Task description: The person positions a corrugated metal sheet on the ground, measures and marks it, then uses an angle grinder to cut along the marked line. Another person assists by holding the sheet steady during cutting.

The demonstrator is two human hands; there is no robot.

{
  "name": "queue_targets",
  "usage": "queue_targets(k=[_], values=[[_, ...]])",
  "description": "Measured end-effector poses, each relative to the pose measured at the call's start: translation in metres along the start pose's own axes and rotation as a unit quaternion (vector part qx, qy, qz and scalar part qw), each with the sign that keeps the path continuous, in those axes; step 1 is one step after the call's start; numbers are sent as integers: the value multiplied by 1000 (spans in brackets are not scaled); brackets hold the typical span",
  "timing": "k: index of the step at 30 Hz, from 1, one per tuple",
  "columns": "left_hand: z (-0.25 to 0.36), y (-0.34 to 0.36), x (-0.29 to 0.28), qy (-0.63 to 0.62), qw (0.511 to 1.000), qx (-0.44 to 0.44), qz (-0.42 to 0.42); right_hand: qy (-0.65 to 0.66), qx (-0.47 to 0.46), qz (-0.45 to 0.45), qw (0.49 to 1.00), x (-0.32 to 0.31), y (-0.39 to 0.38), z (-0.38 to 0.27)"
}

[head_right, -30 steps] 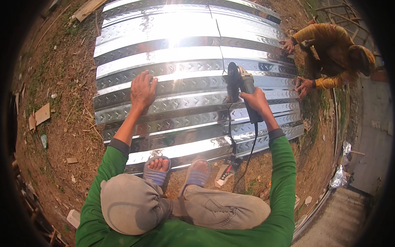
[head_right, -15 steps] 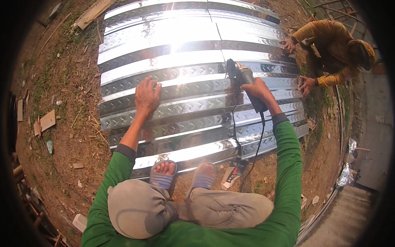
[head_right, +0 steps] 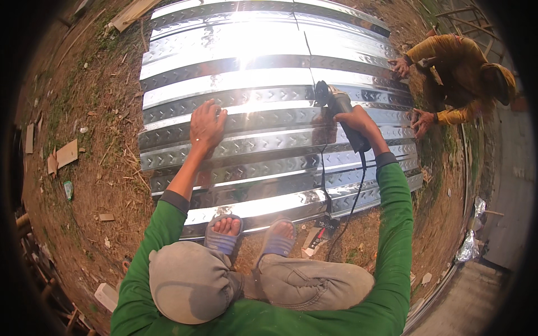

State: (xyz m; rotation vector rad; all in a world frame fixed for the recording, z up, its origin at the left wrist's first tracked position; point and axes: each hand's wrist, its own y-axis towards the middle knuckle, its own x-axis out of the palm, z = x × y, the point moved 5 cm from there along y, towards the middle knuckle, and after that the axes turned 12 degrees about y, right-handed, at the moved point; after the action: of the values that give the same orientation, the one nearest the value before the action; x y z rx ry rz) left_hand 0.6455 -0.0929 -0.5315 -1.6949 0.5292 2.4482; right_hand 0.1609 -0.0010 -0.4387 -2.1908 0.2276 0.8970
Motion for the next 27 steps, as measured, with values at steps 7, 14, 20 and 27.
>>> queue_targets(k=[7,14,20,27], values=[[-1,0,1,-14,1000,-6,-11,-19,-18,5,1000,-1,9,-5],[0,-1,-2,-12,1000,3,-3,-5,2,20,1000,1,18,0],[-1,1,0,-10,1000,8,6,-17,-13,32,999,1,19,1],[0,0,0,-9,1000,10,7,-30,4,35,999,1,10,-10]])
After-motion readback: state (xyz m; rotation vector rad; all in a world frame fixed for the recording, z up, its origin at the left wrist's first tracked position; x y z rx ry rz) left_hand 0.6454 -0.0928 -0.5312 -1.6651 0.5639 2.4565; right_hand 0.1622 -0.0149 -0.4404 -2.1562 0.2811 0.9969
